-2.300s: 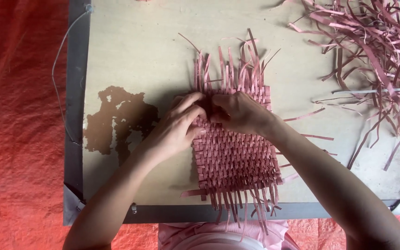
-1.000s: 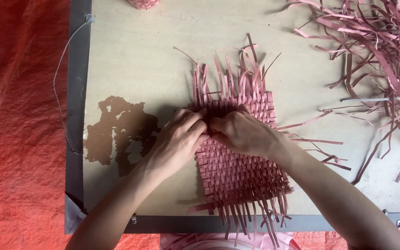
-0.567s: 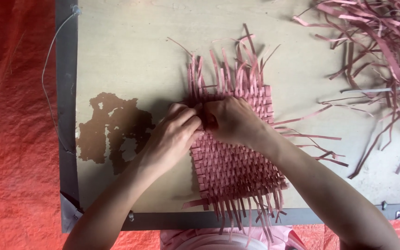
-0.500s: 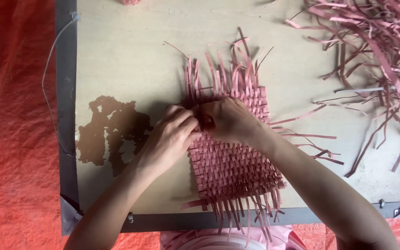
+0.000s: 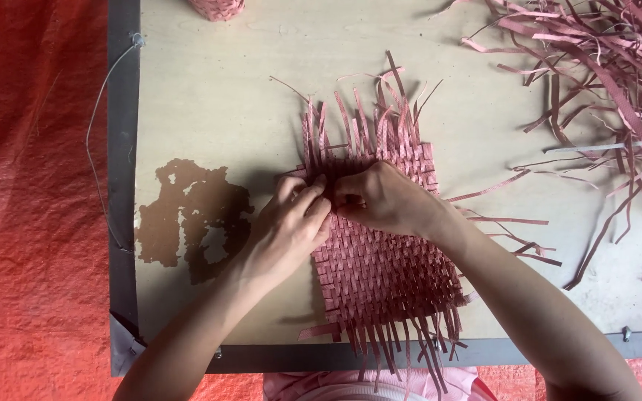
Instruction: Weaving pink plastic strips into a rectangular mat on a flat board.
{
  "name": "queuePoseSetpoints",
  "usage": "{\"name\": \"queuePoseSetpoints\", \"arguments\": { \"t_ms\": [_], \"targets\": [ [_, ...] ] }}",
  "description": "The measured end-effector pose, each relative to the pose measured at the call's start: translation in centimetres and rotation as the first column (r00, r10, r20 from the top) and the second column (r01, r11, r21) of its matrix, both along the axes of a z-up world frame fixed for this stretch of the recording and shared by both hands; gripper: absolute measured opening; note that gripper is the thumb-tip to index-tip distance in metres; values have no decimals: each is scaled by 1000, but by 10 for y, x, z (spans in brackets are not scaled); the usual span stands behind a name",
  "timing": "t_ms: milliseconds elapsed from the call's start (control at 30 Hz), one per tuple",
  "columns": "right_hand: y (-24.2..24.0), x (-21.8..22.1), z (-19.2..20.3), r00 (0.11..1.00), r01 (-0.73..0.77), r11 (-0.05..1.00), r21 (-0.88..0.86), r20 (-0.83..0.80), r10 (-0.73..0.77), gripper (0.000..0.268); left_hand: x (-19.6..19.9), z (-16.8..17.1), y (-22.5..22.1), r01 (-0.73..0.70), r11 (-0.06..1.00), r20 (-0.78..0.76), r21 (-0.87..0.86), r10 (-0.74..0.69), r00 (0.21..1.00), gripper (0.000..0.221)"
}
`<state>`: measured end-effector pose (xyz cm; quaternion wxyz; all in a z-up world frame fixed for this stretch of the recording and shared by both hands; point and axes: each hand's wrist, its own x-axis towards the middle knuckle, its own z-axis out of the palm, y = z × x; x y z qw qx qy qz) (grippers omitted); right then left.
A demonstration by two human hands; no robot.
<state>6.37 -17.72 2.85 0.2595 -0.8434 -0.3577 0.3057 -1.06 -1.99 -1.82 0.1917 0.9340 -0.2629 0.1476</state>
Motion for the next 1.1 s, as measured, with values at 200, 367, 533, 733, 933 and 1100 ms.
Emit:
{"name": "queuePoseSetpoints", "arguments": {
  "t_ms": [200, 367, 533, 733, 933, 1100],
  "targets": [
    [-12, -15, -29, 978, -54, 994, 97, 207, 33, 10, 1, 11, 1, 18, 1000, -55, -18, -19, 998, 9],
    [-9, -17, -2, 943, -99, 988, 116, 328, 56, 10, 3, 19, 7, 17, 999, -95, -30, -19, 995, 9],
    [-16, -18, -18, 925, -42, 951, 306, 373, -78, 6, 9, 22, 8, 23, 997, -101, -69, -30, 994, 9],
    [-28, -23, -30, 861, -137, 924, 358, 504, -68, 12, 6, 19, 6, 9, 992, -145, -129, -28, 989, 12],
    [-32, -21, -28, 839, -160, 896, 415, 536, -98, 8, 8, 19, 3, -4, 987, -157, -160, -21, 987, 9],
    [-37, -23, -41, 855, -137, 861, 489, 497, -147, 11, 8, 13, 3, -15, 989, -150, -146, -7, 989, 6]
  ]
}}
